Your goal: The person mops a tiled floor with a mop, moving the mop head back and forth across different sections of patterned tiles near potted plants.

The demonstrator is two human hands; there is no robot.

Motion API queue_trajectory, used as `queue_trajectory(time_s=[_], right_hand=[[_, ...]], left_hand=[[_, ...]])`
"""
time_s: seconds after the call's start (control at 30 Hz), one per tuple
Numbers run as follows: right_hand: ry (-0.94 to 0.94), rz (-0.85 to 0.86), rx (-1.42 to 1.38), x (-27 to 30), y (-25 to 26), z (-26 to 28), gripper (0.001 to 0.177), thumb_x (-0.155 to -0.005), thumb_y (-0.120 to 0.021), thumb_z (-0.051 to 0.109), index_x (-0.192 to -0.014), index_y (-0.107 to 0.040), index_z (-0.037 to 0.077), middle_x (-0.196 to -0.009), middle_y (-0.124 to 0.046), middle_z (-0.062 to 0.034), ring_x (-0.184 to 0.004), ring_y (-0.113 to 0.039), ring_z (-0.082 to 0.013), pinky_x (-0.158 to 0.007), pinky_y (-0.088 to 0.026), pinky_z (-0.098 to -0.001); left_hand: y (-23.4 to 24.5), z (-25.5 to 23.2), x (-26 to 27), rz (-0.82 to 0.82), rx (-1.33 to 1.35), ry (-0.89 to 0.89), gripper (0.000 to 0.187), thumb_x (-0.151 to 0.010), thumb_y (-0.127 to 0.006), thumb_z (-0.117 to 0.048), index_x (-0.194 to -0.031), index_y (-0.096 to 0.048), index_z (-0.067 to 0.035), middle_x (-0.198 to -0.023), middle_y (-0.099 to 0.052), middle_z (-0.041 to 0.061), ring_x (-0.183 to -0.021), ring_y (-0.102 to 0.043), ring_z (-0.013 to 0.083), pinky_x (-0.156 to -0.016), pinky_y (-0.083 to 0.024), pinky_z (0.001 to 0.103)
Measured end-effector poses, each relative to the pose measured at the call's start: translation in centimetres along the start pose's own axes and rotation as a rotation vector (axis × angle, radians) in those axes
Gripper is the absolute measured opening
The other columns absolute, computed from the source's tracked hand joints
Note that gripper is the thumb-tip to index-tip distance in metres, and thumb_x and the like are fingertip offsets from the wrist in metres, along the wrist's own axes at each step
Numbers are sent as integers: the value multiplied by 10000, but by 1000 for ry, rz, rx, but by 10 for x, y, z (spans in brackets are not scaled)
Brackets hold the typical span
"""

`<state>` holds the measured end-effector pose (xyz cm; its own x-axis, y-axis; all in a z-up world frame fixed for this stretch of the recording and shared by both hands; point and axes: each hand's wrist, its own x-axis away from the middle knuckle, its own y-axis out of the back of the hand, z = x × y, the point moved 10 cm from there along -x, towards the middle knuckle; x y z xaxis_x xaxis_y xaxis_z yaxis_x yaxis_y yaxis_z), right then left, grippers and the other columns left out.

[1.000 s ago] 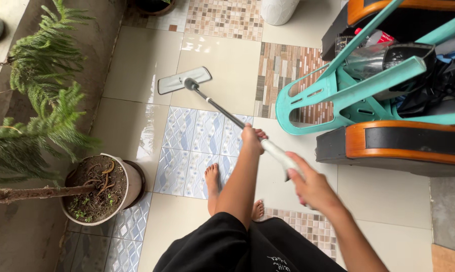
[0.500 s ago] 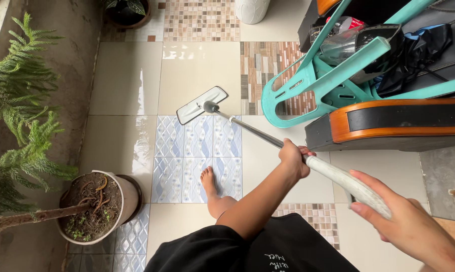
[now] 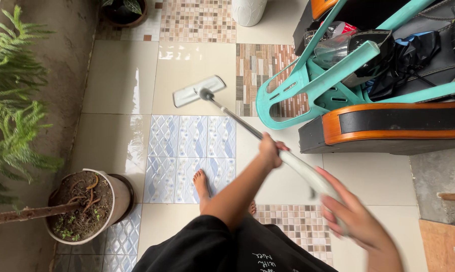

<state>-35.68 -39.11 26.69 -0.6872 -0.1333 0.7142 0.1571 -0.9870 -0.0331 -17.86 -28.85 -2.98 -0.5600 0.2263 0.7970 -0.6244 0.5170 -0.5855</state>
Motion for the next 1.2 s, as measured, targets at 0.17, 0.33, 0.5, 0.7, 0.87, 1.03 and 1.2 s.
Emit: queue_trajectory(time_s=[0.17, 0.33, 0.5, 0.7, 0.87, 1.03, 1.2], right_hand=[[13, -58, 255, 46, 52, -10, 747, -1011, -575, 163, -1681, -273, 293, -682, -493, -65, -438, -493, -157, -349, -455, -336], [-45, -181, 229, 24, 5, 1, 741, -933, -628, 237, -1616, -362, 351, -583, -492, -43, -415, -436, -135, -358, -385, -308], [18, -69, 178, -32, -61, 0, 730, -953, -605, 237, -1612, -316, 365, -605, -479, 11, -444, -436, -90, -394, -401, -254], [-77, -228, 106, 14, 2, -17, 711, -966, -578, 257, -1625, -332, 365, -559, -446, -32, -420, -418, -134, -379, -371, -312], [-139, -217, 141, 61, 9, -24, 741, -949, -605, 203, -1627, -327, 314, -543, -472, -69, -410, -450, -174, -397, -399, -338], [-116, -248, 139, 18, -29, -2, 690, -965, -603, 235, -1601, -350, 322, -575, -466, -39, -428, -434, -144, -403, -402, -315], [5, -143, 139, -82, -101, 20, 717, -955, -577, 266, -1591, -276, 401, -603, -479, 7, -450, -447, -92, -400, -418, -255]], left_hand=[[-35, 83, 67, 5, 191, 239, 608, -1079, -318, -666, -1067, -397, -63, -628, -441, 25, -488, -410, 152, -572, -498, 392], [-8, 28, 21, -37, -103, 141, 655, -1036, -246, -635, -975, -444, -13, -640, -424, 86, -509, -430, 217, -613, -524, 427], [31, -23, -60, 107, -26, 172, 742, -1058, -298, -721, -882, -456, -17, -537, -345, -38, -412, -341, 107, -480, -463, 337], [-5, 36, 5, -36, -255, 155, 652, -1042, -244, -612, -926, -438, 0, -585, -414, 111, -504, -464, 263, -588, -533, 440], [-10, 81, 82, -49, -131, 338, 509, -1070, -310, -580, -976, -366, -84, -624, -369, 27, -517, -392, 167, -565, -507, 398], [-7, 31, 17, 32, -244, 308, 482, -1075, -288, -550, -954, -346, -87, -605, -362, 37, -509, -409, 196, -557, -504, 409], [19, -81, -83, -3, -558, 175, 673, -1062, -221, -639, -945, -454, -18, -582, -439, 75, -502, -462, 242, -568, -562, 420]])
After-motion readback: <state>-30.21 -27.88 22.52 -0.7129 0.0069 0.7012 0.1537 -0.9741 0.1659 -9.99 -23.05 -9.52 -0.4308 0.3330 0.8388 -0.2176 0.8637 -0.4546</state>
